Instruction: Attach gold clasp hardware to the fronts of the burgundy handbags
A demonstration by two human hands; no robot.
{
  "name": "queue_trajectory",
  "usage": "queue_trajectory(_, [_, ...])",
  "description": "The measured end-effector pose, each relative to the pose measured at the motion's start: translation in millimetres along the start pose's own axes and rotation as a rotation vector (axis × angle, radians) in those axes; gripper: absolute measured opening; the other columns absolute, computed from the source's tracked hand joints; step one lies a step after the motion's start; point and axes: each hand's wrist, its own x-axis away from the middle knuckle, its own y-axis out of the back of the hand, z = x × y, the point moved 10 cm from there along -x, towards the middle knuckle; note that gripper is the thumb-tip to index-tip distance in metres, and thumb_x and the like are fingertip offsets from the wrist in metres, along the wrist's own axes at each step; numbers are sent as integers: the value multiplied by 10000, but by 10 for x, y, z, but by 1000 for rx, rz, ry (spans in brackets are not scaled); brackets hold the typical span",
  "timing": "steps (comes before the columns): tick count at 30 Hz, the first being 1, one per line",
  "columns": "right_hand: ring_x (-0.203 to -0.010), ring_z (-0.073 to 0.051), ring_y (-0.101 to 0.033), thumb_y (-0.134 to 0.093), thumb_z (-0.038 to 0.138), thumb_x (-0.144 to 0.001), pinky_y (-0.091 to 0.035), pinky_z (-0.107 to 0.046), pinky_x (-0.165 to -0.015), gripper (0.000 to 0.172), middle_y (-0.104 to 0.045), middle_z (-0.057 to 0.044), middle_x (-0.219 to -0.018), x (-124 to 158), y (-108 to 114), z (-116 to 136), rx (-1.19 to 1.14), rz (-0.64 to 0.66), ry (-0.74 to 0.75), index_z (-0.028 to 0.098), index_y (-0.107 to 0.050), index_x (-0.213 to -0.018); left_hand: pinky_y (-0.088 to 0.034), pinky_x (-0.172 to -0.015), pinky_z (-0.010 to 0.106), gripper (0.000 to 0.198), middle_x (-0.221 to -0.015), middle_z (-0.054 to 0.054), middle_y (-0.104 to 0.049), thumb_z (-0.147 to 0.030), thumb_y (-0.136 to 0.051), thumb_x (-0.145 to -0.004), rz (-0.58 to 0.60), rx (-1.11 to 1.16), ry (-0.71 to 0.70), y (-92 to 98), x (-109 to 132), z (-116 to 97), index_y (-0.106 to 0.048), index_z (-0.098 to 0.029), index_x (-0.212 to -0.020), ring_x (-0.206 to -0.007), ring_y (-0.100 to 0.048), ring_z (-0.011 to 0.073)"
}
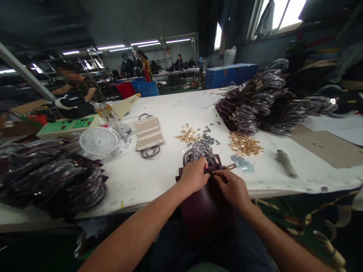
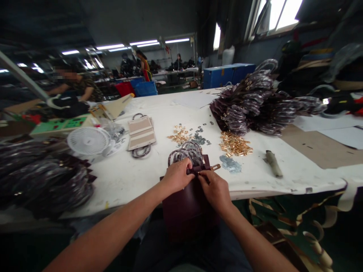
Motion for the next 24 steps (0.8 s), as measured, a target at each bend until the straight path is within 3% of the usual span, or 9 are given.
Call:
queue_trajectory(4, [-1004,-294,-742,-530,349,-1009,-558,-409,-865,270,-783,-80,-1106,35,-33,99,125,-4,109,230,-737,-1136,-472,-749,332,192,-930,-1,-718,-255,-716,-810,1,61,16,25,13,-30,-583,-255,-947,-853,-681,233])
queue_trajectory(11, [-963,-259,-756,-564,361,-999,-586,-375,-872,236,-796,-64,-1044,61,23,28,-23,-78,57,238,-741,-1096,-450,-697,314,195,-861,-2,-710,-250,-736,-766,56,98,58,3,-27,27,-612,-248,-917,-814,-665,224])
queue_trajectory(16, [-962,-267,-751,-516,334,-1026,-572,-369,-843,261,-785,-82,-1068,72,-56,140,100,-19,145,231,-741,-1109,-390,-658,303,139,-786,-18,-670,-192,-694,-752,16,131,67,49,-63,4,-589,-240,-830,-753,-613,200])
queue_trajectory(24, [-955,-243,-743,-520,317,-1004,-566,-341,-832,267,-763,-60,-1118,23,-8,181,81,48,146,268,-700,-1194,-335,-615,279,169,-700,-48,-575,-148,-653,-753,-51,249,69,91,-12,14,-502,-221,-730,-662,-504,143])
